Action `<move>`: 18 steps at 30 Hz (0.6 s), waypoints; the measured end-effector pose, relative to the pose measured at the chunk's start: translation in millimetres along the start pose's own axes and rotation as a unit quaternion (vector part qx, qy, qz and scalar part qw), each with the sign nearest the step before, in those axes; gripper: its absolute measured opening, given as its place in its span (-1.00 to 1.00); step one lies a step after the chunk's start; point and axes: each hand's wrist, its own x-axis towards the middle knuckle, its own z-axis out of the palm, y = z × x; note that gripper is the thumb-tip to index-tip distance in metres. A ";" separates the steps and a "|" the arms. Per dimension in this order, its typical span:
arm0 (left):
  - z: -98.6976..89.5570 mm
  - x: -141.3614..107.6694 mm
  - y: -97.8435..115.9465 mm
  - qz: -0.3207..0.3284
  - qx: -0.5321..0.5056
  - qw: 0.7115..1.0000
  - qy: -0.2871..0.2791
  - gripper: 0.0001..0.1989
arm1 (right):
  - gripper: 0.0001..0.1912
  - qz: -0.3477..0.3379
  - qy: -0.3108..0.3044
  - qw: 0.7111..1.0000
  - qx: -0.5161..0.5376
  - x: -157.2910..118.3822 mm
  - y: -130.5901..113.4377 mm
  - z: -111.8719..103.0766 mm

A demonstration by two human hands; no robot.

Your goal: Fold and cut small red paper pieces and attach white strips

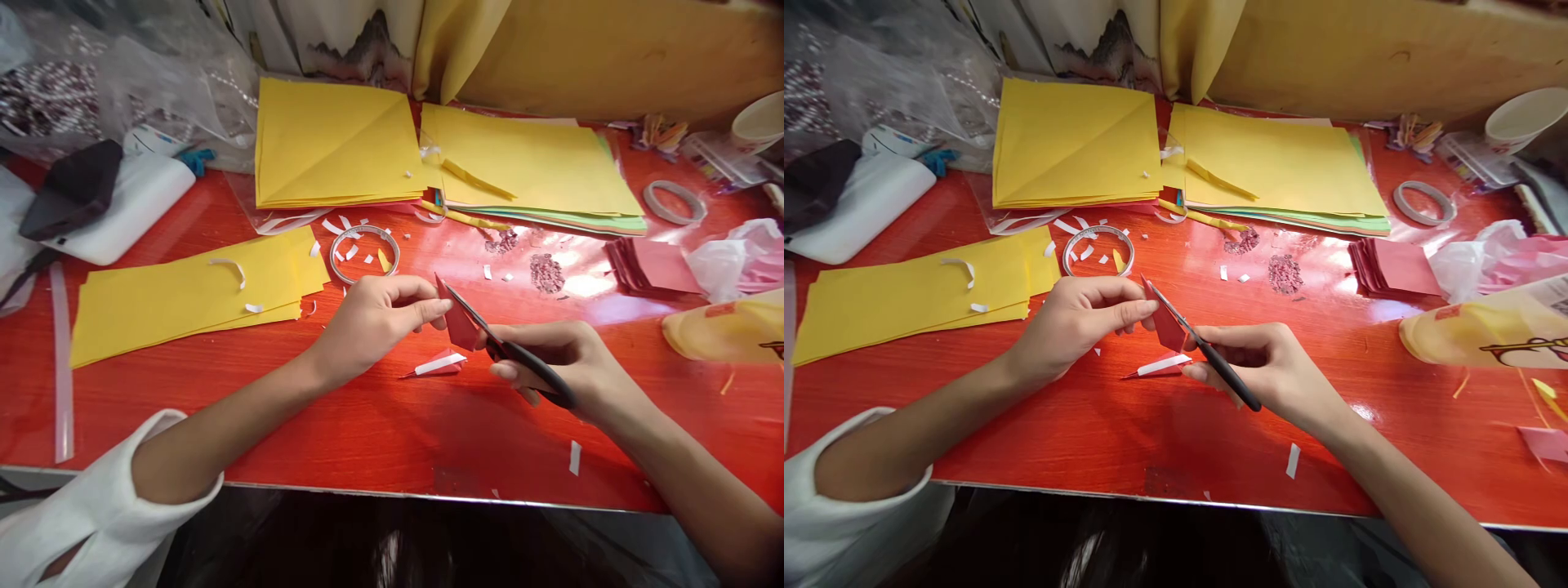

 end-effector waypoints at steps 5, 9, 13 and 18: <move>-0.5 0.0 -1.4 0.002 0.006 1.000 -0.011 -0.80 | -0.66 0.018 -0.006 1.000 -0.014 1.0 -1.5 -0.7; -0.9 0.7 -1.6 0.003 0.006 1.000 -0.020 -0.81 | -0.65 0.016 -0.012 0.999 -0.028 1.3 -1.4 -1.2; -1.4 0.7 -0.9 -0.002 0.004 1.000 -0.029 -0.82 | -0.62 0.000 -0.008 0.999 -0.036 1.5 0.1 -0.5; -1.5 0.2 -0.5 -0.003 -0.002 0.999 -0.032 -0.81 | -0.65 -0.007 -0.012 1.000 -0.026 0.8 -0.9 0.4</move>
